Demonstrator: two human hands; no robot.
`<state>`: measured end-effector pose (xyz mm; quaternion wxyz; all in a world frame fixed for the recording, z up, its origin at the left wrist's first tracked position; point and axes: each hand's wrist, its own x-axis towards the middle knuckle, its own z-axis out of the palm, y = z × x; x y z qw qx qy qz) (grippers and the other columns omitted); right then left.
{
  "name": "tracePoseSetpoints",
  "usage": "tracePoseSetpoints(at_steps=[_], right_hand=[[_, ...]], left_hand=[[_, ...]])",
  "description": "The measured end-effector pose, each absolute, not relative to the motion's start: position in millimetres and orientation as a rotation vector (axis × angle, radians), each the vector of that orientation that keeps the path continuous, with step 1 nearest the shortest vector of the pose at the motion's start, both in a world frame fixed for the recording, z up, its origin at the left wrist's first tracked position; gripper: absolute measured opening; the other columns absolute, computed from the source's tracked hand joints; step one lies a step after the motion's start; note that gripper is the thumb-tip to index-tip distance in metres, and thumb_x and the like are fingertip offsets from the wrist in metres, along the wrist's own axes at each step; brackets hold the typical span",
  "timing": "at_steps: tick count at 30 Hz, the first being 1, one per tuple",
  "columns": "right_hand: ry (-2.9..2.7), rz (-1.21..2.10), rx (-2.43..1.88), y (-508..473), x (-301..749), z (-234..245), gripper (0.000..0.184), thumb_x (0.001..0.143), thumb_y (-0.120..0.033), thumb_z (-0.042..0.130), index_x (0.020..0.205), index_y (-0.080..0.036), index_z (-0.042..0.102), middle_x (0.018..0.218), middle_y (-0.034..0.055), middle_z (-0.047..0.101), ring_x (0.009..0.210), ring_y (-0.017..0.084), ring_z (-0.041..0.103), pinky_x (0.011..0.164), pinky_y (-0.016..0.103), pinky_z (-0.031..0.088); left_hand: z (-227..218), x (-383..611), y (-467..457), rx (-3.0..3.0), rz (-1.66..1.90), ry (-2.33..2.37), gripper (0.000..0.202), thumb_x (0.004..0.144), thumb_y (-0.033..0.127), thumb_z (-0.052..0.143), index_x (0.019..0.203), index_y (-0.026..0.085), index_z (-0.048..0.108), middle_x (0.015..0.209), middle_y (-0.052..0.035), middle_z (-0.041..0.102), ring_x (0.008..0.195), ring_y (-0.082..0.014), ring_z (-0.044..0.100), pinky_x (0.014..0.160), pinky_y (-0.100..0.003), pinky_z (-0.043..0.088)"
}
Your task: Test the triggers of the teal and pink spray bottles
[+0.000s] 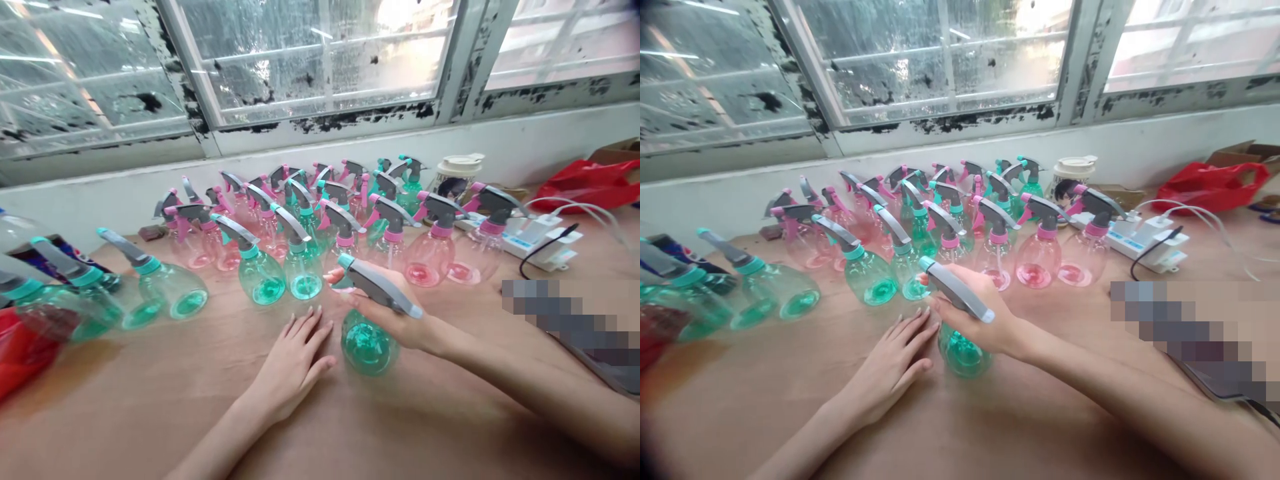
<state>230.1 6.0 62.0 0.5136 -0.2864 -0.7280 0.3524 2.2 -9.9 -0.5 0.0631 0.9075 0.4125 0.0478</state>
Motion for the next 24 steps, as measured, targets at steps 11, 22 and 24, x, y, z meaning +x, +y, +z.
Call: tracePoseSetpoints(at_steps=[11,22,24], right_hand=[[-1.771,0.790,-0.690,5.8,231.4,60.4,0.033,0.090,-0.025,0.058,0.123,-0.021,0.060,0.113,0.0095,0.070,0.114,0.030,0.065,0.089,0.046,0.058],[-1.769,0.836,-0.727,7.2,233.1,57.9,0.024,0.091,-0.029,0.059,0.114,-0.024,0.062,0.063,-0.0029,0.061,0.071,0.021,0.068,0.088,0.045,0.055],[-1.780,0.833,-0.734,6.9,233.4,58.4,0.024,0.091,-0.029,0.059,0.115,-0.024,0.061,0.063,-0.0032,0.061,0.067,0.020,0.066,0.084,0.042,0.056]], left_hand=[[-2.6,2.5,-8.3,2.748,0.187,1.232,0.063,0.104,0.059,0.024,0.149,0.018,0.041,0.158,-0.0126,0.032,0.145,-0.0285,0.028,0.116,-0.053,0.024],[-3.7,2.2,-8.3,2.745,0.187,1.226,0.062,0.104,0.059,0.023,0.150,0.021,0.038,0.158,-0.0106,0.031,0.146,-0.0275,0.025,0.117,-0.052,0.021],[-3.7,1.9,-8.2,2.744,0.191,1.226,0.061,0.104,0.059,0.024,0.151,0.022,0.038,0.158,-0.0103,0.031,0.147,-0.0276,0.025,0.117,-0.052,0.021]])
